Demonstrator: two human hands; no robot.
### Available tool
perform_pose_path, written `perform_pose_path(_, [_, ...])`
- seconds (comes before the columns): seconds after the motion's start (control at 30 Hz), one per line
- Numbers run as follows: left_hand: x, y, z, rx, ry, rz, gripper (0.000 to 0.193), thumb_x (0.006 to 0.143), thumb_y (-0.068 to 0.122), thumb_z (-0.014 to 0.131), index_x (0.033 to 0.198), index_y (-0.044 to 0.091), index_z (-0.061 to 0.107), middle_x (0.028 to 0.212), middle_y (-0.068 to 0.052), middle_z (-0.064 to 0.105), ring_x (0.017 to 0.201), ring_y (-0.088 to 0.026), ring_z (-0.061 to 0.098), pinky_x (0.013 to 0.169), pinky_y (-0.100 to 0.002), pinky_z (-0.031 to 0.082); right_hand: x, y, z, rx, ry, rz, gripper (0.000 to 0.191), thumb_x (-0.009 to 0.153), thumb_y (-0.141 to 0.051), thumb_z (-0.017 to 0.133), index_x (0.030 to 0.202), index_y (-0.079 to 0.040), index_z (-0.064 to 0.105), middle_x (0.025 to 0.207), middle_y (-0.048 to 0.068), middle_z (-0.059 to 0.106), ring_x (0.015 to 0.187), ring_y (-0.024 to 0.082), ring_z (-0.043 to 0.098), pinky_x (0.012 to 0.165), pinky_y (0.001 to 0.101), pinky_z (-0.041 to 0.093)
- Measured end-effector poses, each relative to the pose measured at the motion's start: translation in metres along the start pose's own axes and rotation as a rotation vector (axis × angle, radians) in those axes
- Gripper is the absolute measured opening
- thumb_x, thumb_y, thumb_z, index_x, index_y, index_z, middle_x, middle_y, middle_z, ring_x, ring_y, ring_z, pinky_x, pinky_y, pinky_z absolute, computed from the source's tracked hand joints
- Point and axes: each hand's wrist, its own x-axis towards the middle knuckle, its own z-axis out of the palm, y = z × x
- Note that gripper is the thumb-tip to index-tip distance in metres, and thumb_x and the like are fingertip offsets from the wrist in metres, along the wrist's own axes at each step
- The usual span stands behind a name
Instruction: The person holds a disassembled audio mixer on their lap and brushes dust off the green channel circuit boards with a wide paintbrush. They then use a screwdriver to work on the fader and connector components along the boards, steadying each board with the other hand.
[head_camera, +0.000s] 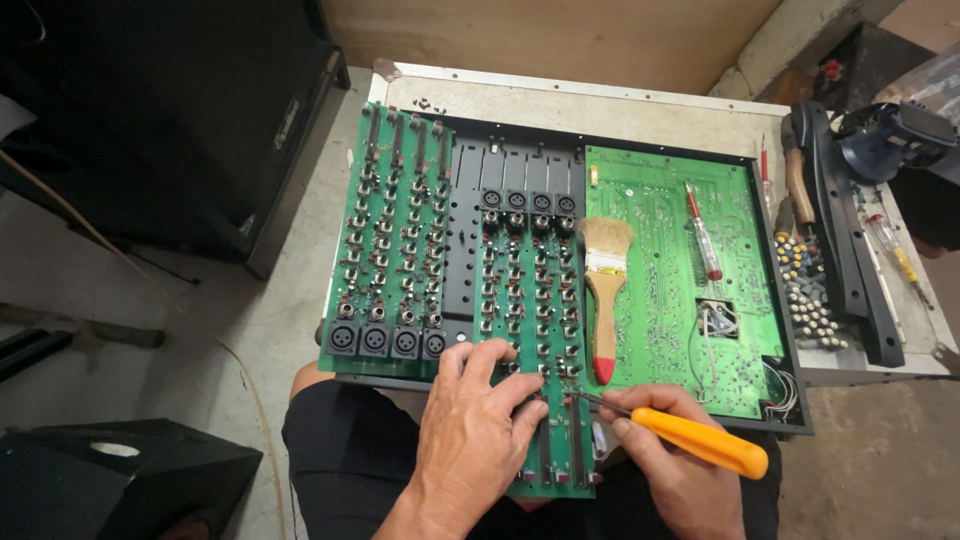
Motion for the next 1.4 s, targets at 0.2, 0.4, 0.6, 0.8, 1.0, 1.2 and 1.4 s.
perform_pose_path(0.2, [-0.001, 0.001, 0.0, 0.001, -0.006, -0.006, 0.025, 0.074, 0.019, 0.084, 0.097, 0.011, 0.078, 0.12, -0.011, 0.062, 0.114, -0.038, 0.052, 0.094, -0.045, 0.047, 0.006, -0.013, -0.003, -0.065, -0.108, -0.015, 0.02, 0.085, 0.006, 0.064, 0.104, 0.003, 0.067, 0.109, 0.014, 0.077, 0.1, 0.019, 0.074, 0.09, 0.0317, 0.058])
perform_pose_path(0.4, [-0.001, 0.002, 0.0, 0.006, 0.003, 0.002, 0.025, 0.074, 0.019, 0.084, 0.097, 0.011, 0.078, 0.12, -0.011, 0.063, 0.114, -0.038, 0.052, 0.093, -0.045, 0.047, 0.008, -0.017, -0.004, -0.123, -0.145, -0.016, 0.021, 0.084, 0.006, 0.066, 0.104, 0.002, 0.07, 0.105, 0.013, 0.078, 0.097, 0.018, 0.074, 0.088, 0.0307, 0.059])
perform_pose_path(0.6, [-0.001, 0.0, -0.001, -0.004, 0.006, 0.011, 0.026, 0.074, 0.019, 0.084, 0.098, 0.01, 0.077, 0.119, -0.012, 0.062, 0.114, -0.039, 0.052, 0.094, -0.046, 0.047, 0.003, -0.01, 0.002, -0.011, -0.037, -0.092, 0.021, 0.089, 0.002, 0.066, 0.11, 0.004, 0.068, 0.107, 0.013, 0.075, 0.1, 0.019, 0.073, 0.09, 0.0297, 0.057])
perform_pose_path(0.8, [0.0, -0.002, -0.001, 0.004, -0.001, 0.006, 0.026, 0.075, 0.019, 0.083, 0.098, 0.011, 0.077, 0.12, -0.012, 0.062, 0.115, -0.039, 0.052, 0.095, -0.046, 0.046, 0.008, -0.008, 0.012, 0.047, 0.162, -0.004, 0.02, 0.095, -0.006, 0.064, 0.111, 0.007, 0.065, 0.102, 0.015, 0.076, 0.089, 0.021, 0.077, 0.082, 0.0306, 0.059])
perform_pose_path(1.0, [0.0, -0.003, -0.002, -0.007, -0.005, -0.005, 0.026, 0.075, 0.019, 0.083, 0.099, 0.011, 0.077, 0.121, -0.012, 0.062, 0.116, -0.039, 0.051, 0.095, -0.046, 0.046, 0.012, -0.011, 0.023, 0.13, 0.226, 0.023, 0.023, 0.097, -0.01, 0.062, 0.112, 0.007, 0.064, 0.098, 0.015, 0.075, 0.082, 0.021, 0.076, 0.077, 0.0317, 0.062])
perform_pose_path(1.2, [0.0, -0.003, -0.003, -0.006, -0.011, -0.017, 0.025, 0.076, 0.02, 0.083, 0.099, 0.011, 0.078, 0.12, -0.01, 0.062, 0.115, -0.038, 0.051, 0.095, -0.046, 0.046, 0.012, -0.007, 0.023, 0.17, 0.222, 0.129, 0.023, 0.103, -0.012, 0.06, 0.115, 0.007, 0.065, 0.094, 0.021, 0.075, 0.082, 0.024, 0.076, 0.063, 0.039, 0.059])
perform_pose_path(1.4, [-0.001, -0.002, -0.003, -0.003, -0.006, -0.013, 0.025, 0.076, 0.019, 0.083, 0.099, 0.011, 0.078, 0.12, -0.01, 0.062, 0.115, -0.038, 0.051, 0.096, -0.046, 0.046, 0.016, 0.003, 0.023, 0.257, 0.226, 0.064, 0.022, 0.1, -0.013, 0.061, 0.11, 0.007, 0.063, 0.094, 0.015, 0.072, 0.078, 0.022, 0.074, 0.075, 0.0348, 0.062])
